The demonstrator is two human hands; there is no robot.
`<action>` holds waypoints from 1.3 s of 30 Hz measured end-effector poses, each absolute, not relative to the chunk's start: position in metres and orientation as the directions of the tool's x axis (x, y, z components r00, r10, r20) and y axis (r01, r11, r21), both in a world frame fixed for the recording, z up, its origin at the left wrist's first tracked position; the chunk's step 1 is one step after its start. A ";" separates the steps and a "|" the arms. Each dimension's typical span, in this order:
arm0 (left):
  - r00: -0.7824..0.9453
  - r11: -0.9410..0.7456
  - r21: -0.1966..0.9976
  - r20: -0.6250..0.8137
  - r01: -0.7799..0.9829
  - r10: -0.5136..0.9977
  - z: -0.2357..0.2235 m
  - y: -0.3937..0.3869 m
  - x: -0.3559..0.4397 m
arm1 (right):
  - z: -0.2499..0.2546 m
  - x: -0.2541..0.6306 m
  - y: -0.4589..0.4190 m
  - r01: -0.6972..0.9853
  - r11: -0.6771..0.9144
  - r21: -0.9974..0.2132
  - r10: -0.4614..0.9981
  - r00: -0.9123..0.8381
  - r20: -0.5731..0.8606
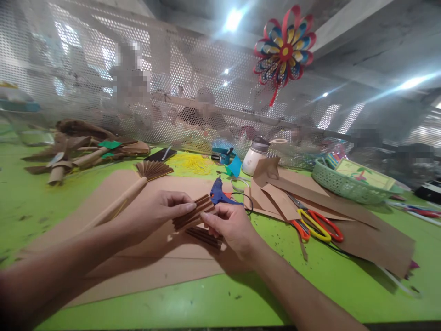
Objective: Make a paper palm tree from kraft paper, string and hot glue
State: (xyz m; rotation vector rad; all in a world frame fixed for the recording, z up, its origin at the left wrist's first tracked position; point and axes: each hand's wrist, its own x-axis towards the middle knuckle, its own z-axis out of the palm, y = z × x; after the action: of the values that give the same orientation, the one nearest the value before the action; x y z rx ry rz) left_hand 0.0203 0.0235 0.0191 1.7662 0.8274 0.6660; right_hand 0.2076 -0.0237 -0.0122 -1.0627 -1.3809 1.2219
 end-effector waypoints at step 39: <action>0.496 -0.296 0.942 0.184 0.157 0.849 0.012 0.011 0.030 | 0.003 0.203 -0.031 -0.103 0.087 -0.991 0.995 -0.044 0.092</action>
State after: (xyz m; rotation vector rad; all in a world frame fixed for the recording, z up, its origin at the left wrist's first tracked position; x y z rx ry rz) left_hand 0.0299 0.0114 0.0120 1.7562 0.8521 0.8804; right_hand 0.2031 -0.0314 0.0034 -1.0456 -1.2105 1.2250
